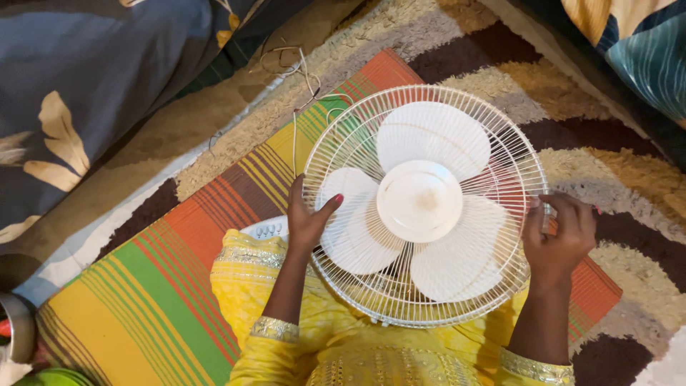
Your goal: The person assembles a white table fan by hand. They attach the front wire cage to the fan head, align the blades, and secure the cage by pressing and rotating it into place.
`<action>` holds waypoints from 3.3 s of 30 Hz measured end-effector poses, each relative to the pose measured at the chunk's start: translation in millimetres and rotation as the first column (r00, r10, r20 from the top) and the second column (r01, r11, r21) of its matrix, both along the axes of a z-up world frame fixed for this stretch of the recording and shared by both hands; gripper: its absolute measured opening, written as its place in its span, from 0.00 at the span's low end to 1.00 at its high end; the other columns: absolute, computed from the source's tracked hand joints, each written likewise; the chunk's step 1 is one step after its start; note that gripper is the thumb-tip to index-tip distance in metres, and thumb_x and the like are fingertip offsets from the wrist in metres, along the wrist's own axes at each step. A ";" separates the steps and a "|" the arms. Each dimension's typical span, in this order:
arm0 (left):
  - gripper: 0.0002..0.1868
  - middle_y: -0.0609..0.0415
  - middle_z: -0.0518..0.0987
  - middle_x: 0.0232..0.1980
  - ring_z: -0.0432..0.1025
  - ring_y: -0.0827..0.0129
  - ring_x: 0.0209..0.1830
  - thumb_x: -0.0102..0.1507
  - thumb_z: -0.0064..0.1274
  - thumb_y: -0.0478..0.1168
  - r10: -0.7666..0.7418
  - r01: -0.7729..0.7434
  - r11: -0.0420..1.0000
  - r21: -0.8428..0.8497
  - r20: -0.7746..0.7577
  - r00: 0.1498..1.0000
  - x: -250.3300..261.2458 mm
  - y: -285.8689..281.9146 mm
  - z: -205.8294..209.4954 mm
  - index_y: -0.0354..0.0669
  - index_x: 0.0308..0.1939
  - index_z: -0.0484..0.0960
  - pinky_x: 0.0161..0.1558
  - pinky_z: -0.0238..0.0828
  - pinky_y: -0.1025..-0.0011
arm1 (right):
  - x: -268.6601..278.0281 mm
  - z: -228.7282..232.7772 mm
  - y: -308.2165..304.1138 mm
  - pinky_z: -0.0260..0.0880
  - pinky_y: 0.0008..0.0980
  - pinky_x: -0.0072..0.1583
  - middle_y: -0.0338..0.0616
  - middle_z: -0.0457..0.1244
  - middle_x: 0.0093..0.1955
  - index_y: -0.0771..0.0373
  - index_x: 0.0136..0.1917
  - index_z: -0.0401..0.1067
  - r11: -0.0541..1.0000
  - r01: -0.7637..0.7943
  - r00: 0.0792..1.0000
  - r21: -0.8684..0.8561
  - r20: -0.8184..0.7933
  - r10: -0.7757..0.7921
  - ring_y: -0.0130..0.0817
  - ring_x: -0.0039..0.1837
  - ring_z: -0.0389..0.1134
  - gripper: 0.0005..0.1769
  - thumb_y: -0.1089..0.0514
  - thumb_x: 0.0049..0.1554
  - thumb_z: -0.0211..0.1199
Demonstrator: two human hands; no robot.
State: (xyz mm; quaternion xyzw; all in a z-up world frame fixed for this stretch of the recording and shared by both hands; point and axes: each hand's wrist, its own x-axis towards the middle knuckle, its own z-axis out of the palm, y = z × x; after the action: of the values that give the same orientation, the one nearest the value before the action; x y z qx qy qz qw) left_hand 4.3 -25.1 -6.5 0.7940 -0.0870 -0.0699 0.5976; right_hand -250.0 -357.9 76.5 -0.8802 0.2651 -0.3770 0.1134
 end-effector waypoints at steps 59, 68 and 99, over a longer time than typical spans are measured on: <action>0.31 0.48 0.79 0.60 0.73 0.67 0.57 0.64 0.61 0.35 -0.057 -0.157 0.858 -0.490 -0.395 0.917 -155.3 29.8 -24.4 0.34 0.69 0.68 0.59 0.70 0.67 | 123.8 27.7 112.5 0.28 0.84 0.72 0.50 0.48 0.84 0.50 0.76 0.66 0.843 -0.529 0.671 0.097 -0.560 0.486 0.64 0.84 0.38 0.57 0.16 0.45 0.63; 0.31 0.51 0.79 0.56 0.75 0.70 0.54 0.61 0.62 0.31 -0.034 -0.276 0.783 -0.558 -0.480 0.877 -157.4 30.5 -15.0 0.35 0.67 0.69 0.55 0.74 0.72 | 74.1 25.5 184.4 0.31 0.82 0.71 0.58 0.48 0.82 0.59 0.76 0.62 0.777 -0.623 0.631 0.091 -0.527 0.569 0.70 0.82 0.40 0.62 0.17 0.41 0.64; 0.42 0.48 0.70 0.68 0.66 0.63 0.69 0.61 0.60 0.24 -0.138 -0.108 0.753 -0.650 -0.317 0.938 -156.3 25.5 34.6 0.37 0.77 0.59 0.67 0.72 0.63 | 47.2 39.1 120.5 0.36 0.67 0.81 0.48 0.53 0.82 0.57 0.76 0.66 0.602 -0.718 0.521 0.349 -0.303 0.798 0.56 0.85 0.47 0.49 0.31 0.50 0.73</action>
State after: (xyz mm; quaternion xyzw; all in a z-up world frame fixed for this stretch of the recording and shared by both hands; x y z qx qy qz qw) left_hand -152.0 0.4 28.1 0.5070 -0.0063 -0.1776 0.8434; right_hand -202.8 -237.4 115.6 -0.9520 -0.0957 -0.0599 0.2844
